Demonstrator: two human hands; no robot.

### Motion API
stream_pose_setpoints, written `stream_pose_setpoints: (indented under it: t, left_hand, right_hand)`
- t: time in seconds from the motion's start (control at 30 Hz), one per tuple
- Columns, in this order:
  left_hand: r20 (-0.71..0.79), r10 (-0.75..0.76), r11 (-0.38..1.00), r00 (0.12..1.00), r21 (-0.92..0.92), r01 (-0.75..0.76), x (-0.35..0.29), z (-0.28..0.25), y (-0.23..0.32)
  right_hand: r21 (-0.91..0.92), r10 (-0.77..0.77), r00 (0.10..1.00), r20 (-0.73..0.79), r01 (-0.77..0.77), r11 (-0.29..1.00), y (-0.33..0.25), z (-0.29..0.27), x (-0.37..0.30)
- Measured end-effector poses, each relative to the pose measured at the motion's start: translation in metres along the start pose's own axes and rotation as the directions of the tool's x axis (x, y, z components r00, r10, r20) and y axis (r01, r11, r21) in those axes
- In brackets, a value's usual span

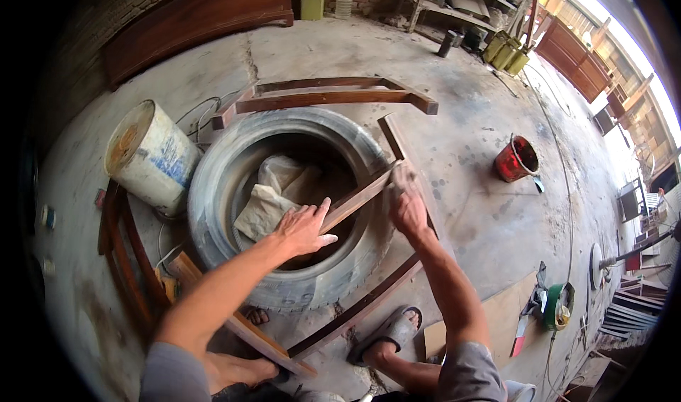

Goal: The person sits on the floor and sands a wooden frame resting on a tire using a sanding block. They repeatedly rub the sanding block along the frame's edges and surfaces to smooth the wood.

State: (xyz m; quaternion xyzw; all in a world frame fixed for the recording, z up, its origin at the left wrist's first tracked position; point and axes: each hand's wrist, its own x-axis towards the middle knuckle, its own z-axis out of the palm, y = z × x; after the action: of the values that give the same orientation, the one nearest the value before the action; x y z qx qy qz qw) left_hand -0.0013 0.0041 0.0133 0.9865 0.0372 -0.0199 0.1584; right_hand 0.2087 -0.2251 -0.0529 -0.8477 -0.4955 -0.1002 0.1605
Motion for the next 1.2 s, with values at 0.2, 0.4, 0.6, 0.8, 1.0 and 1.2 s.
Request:
stream_pose_setpoints:
  t: [0.2, 0.4, 0.6, 0.8, 1.0, 1.2]
  left_hand:
    - [0.155, -0.133, 0.756, 0.979, -0.623, 0.201, -0.094, -0.125, 0.010]
    - [0.289, 0.326, -0.133, 0.900, -0.929, 0.346, -0.241, -0.224, 0.090]
    - [0.224, 0.583, -0.433, 0.781, -0.727, 0.532, -0.277, -0.220, 0.090]
    - [0.190, 0.588, -0.443, 0.787, -0.737, 0.510, -0.301, -0.221, 0.076]
    - [0.167, 0.548, -0.411, 0.820, -0.800, 0.437, -0.327, -0.225, 0.059]
    - [-0.262, -0.107, 0.471, 0.959, -0.863, -0.183, -0.302, -0.211, -0.024]
  right_hand:
    - [0.235, -0.165, 0.986, 0.034, 0.153, 0.960, -0.131, -0.003, -0.034]
    - [0.188, 0.135, 0.978, -0.159, -0.104, 0.977, -0.106, -0.004, 0.001]
    - [0.336, -0.353, 0.935, 0.035, 0.322, 0.885, -0.204, 0.000, -0.055]
    - [0.147, -0.091, 0.995, -0.040, 0.096, 0.984, -0.188, -0.001, -0.044]
    - [0.409, -0.447, 0.894, 0.024, 0.399, 0.821, -0.270, 0.010, -0.064]
    - [0.357, -0.099, 0.994, 0.054, 0.073, 0.931, -0.287, 0.011, -0.066]
